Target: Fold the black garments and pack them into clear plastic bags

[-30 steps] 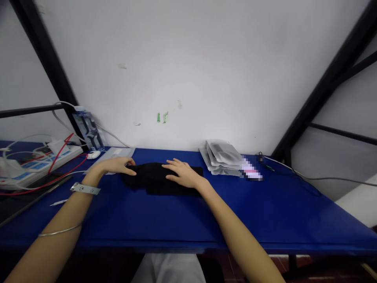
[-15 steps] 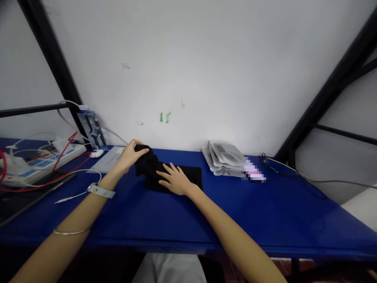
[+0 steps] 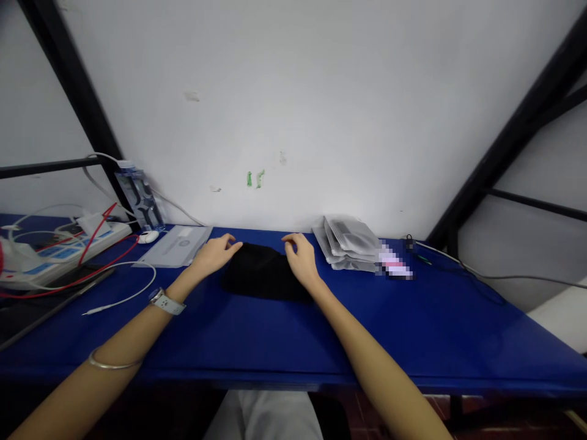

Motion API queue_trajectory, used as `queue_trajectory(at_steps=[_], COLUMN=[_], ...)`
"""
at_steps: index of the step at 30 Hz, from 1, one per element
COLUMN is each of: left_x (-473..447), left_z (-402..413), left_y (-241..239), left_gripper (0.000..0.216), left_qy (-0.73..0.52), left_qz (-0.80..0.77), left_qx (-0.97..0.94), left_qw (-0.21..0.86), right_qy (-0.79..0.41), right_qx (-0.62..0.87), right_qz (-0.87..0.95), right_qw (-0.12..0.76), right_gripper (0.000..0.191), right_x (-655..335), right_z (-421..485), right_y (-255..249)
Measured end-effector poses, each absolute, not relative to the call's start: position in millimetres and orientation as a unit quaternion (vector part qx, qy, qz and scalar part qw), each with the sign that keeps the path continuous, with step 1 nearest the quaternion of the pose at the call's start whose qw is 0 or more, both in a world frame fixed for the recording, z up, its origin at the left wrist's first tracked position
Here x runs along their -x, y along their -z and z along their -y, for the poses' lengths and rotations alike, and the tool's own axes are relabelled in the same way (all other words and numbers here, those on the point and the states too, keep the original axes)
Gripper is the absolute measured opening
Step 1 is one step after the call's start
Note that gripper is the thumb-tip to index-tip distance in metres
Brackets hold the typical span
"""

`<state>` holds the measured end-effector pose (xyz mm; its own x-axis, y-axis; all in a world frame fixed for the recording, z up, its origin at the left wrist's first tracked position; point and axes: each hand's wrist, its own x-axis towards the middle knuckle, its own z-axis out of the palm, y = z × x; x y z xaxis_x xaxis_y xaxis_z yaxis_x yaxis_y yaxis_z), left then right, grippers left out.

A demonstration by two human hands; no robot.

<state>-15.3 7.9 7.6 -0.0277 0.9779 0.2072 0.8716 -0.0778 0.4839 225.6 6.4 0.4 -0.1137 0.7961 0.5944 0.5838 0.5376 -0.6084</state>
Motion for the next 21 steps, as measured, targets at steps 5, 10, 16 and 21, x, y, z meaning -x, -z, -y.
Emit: queue_trajectory(at_steps=[5, 10, 16, 21], left_x=[16, 9, 21, 21], left_z=[-16, -15, -18, -21], left_y=[11, 13, -8, -41], left_gripper=[0.049, 0.026, 0.019, 0.017], left_qy=[-0.156, -0.163, -0.232, -0.226], left_qz=[-0.666, -0.677, -0.678, -0.664], left_qx=[-0.724, -0.714, -0.695, -0.713], left_qw=[0.091, 0.074, 0.063, -0.016], right_qy=[-0.014, -0.016, 0.000, 0.005], right_qx=[0.433, 0.424, 0.490, 0.523], right_qz=[0.859, 0.886, 0.826, 0.774], right_qw=[0.273, 0.187, 0.280, 0.357], right_gripper=[0.014, 0.014, 0.018, 0.019], right_x=[-208, -206, -221, -232], right_z=[9, 9, 5, -4], right_y=[-1, 6, -15, -19])
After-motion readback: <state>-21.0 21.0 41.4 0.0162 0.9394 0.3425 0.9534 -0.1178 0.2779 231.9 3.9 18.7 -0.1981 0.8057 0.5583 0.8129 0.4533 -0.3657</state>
